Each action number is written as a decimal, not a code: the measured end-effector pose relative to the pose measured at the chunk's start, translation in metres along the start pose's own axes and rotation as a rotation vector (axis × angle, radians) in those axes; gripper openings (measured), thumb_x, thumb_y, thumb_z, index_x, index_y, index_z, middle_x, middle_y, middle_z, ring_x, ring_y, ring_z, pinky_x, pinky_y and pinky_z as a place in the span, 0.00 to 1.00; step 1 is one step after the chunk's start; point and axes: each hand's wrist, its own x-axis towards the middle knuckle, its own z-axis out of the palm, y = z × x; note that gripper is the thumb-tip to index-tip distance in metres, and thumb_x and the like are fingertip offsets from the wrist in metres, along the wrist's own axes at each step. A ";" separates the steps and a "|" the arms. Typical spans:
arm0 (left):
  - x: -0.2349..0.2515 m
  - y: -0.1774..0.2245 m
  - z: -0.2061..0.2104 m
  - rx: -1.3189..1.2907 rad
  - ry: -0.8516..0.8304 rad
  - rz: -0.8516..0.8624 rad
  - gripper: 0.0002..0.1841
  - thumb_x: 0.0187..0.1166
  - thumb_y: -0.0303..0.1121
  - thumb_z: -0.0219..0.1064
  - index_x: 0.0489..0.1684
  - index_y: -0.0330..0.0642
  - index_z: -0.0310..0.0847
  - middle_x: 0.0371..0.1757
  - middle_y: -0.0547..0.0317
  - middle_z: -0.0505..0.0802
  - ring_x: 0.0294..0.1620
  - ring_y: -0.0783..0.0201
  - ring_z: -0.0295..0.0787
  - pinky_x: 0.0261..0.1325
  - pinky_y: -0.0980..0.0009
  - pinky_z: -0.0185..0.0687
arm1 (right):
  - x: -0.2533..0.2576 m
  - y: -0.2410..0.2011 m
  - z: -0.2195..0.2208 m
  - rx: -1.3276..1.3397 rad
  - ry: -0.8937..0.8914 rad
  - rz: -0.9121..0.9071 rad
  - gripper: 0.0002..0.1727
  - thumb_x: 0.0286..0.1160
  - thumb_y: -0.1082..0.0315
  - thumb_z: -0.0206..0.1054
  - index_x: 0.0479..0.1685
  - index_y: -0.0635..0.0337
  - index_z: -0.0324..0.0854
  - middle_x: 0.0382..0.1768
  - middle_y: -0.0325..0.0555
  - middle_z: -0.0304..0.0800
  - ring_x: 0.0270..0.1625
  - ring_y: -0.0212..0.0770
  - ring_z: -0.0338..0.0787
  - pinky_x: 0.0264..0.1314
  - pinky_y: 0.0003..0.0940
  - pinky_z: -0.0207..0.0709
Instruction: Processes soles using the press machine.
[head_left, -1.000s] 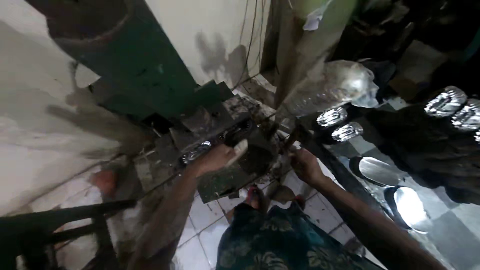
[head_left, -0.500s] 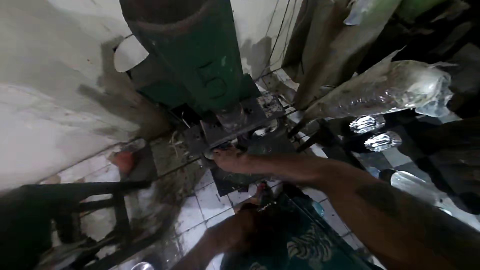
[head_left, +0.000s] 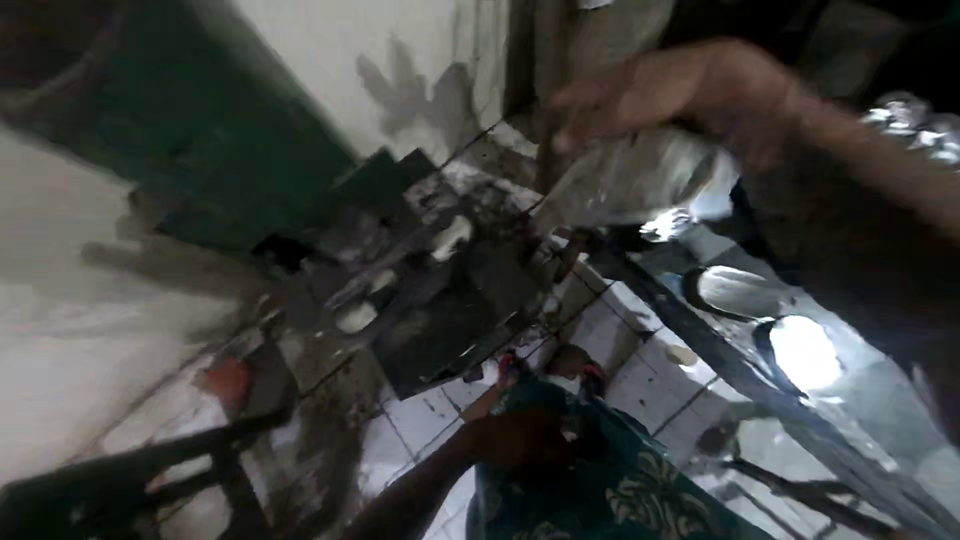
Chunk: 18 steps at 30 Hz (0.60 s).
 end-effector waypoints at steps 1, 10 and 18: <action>0.008 0.014 -0.004 0.054 0.038 -0.019 0.13 0.83 0.28 0.62 0.56 0.28 0.84 0.47 0.43 0.91 0.46 0.57 0.89 0.55 0.55 0.86 | -0.038 0.018 0.017 -0.018 -0.030 -0.029 0.35 0.81 0.47 0.68 0.85 0.52 0.70 0.75 0.52 0.82 0.74 0.49 0.83 0.78 0.54 0.75; 0.213 0.100 -0.106 0.621 0.429 -0.269 0.22 0.91 0.42 0.59 0.75 0.38 0.78 0.78 0.34 0.76 0.69 0.40 0.83 0.70 0.42 0.80 | -0.306 0.257 0.316 0.087 -0.083 0.579 0.48 0.72 0.47 0.74 0.92 0.53 0.58 0.87 0.59 0.65 0.89 0.62 0.64 0.90 0.68 0.48; 0.380 0.133 -0.197 1.018 0.180 -0.229 0.25 0.85 0.47 0.65 0.60 0.28 0.83 0.72 0.28 0.80 0.72 0.35 0.79 0.74 0.35 0.73 | -0.322 0.316 0.351 0.238 -0.054 0.696 0.53 0.66 0.35 0.74 0.90 0.55 0.61 0.88 0.55 0.64 0.90 0.58 0.63 0.88 0.64 0.57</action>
